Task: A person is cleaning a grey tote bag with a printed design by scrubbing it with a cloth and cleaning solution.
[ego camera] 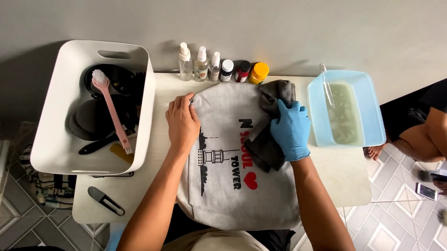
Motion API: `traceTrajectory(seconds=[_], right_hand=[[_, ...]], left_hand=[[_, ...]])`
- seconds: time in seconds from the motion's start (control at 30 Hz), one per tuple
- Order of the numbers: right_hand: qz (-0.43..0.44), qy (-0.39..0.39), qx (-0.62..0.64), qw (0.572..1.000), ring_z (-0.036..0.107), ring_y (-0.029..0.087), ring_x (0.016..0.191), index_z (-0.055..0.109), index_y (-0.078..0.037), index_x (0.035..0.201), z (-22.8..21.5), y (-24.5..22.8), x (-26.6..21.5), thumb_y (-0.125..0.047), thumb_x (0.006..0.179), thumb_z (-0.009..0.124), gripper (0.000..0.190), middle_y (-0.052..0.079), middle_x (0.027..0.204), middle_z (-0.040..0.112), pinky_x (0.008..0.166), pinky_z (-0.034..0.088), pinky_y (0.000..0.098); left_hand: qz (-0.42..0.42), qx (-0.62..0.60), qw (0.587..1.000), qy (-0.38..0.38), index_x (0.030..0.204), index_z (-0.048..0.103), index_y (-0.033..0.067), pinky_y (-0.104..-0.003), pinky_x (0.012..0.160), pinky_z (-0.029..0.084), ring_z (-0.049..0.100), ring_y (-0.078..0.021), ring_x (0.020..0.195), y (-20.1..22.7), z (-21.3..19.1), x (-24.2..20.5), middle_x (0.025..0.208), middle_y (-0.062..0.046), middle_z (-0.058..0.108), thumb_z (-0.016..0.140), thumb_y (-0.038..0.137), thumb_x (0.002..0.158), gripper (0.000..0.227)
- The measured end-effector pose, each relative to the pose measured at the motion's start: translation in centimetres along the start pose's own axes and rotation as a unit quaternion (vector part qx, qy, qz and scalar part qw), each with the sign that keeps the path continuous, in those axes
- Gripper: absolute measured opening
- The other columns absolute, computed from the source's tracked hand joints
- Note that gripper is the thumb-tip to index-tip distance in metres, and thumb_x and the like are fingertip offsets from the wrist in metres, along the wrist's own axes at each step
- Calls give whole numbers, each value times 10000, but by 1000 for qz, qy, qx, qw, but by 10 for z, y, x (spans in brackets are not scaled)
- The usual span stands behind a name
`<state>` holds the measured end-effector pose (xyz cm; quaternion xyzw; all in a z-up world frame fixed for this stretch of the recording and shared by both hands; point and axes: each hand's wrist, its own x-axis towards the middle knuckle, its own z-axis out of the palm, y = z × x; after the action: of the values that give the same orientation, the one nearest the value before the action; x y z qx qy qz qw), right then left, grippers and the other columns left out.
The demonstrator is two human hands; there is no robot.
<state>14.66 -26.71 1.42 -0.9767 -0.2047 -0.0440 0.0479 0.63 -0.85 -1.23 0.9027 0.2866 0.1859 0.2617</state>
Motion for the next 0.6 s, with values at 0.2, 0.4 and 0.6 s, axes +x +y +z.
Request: traceTrajectory(seconds=[0.2, 0.4, 0.6], right_hand=[[-44, 90, 45, 994, 641, 370, 1076, 755, -186, 1155, 29, -3, 5, -301, 796, 682, 384, 111, 1139, 658, 824, 576, 479], [-155, 77, 126, 977, 665, 384, 1137, 735, -169, 997, 43, -76, 5, -288, 815, 694, 221, 127, 1119, 727, 951, 528, 528], [-313, 23, 212, 926, 671, 397, 1123, 726, -146, 1038, 20, -141, -22, -277, 738, 645, 337, 130, 1271, 708, 945, 535, 516]], left_hand=[[74, -38, 996, -17, 1121, 698, 117, -447, 847, 510, 644, -283, 1002, -18, 2, 35, 1010, -50, 646, 608, 246, 993, 203], [77, -56, 995, -12, 1052, 728, 161, -408, 840, 505, 639, -222, 963, -27, 8, 37, 961, 18, 623, 596, 301, 1020, 196], [76, -107, 991, -16, 1072, 740, 69, -449, 852, 524, 652, -313, 964, -19, -8, 40, 969, -79, 639, 606, 132, 976, 176]])
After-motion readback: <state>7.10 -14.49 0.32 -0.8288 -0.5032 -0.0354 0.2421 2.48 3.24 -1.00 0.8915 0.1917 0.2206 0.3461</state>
